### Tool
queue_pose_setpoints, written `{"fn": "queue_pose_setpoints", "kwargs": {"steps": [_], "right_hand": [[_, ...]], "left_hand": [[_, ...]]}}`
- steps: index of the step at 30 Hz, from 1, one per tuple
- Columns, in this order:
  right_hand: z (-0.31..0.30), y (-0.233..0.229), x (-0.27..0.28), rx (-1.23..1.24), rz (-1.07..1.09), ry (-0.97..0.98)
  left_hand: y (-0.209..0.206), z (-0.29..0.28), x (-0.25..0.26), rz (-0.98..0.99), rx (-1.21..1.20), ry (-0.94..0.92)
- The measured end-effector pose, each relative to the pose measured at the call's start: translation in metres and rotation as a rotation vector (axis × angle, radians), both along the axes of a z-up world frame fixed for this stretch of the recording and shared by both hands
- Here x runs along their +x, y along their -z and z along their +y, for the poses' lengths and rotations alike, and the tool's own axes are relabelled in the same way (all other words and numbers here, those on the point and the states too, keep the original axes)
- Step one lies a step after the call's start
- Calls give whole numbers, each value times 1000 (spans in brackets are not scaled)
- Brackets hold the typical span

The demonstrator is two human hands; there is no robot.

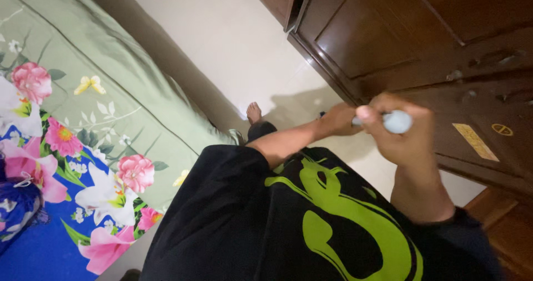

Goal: The person cleans the floor using a blue duster, moving it along the baseboards and under the edge of a bed and a wooden cabinet.

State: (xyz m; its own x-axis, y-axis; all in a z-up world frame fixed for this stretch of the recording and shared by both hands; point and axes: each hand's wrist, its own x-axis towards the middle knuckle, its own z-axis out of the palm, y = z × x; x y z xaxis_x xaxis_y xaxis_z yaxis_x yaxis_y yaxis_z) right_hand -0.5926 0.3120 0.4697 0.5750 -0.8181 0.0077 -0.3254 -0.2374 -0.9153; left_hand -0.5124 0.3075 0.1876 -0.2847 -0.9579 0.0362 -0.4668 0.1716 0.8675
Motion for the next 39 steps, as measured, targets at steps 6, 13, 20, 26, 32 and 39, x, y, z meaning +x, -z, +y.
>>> {"fn": "queue_pose_setpoints", "kwargs": {"steps": [6, 13, 20, 26, 32, 39], "right_hand": [[-11, 19, 37, -117, -542, -261], [-21, 162, 135, -247, -84, -437], [-20, 270, 207, -227, -66, -794], [-44, 279, 253, -161, -125, -826], [-50, 257, 242, -93, -498, -444], [-54, 151, 204, 72, -357, -213]], "left_hand": [[17, -25, 79, -180, -205, -29], [112, -30, 274, -537, 262, -228], [176, 18, 371, -689, 388, -528], [171, 30, 408, -572, 516, -681], [188, 5, 376, -414, 90, -610], [173, -38, 321, -90, 96, -270]]}}
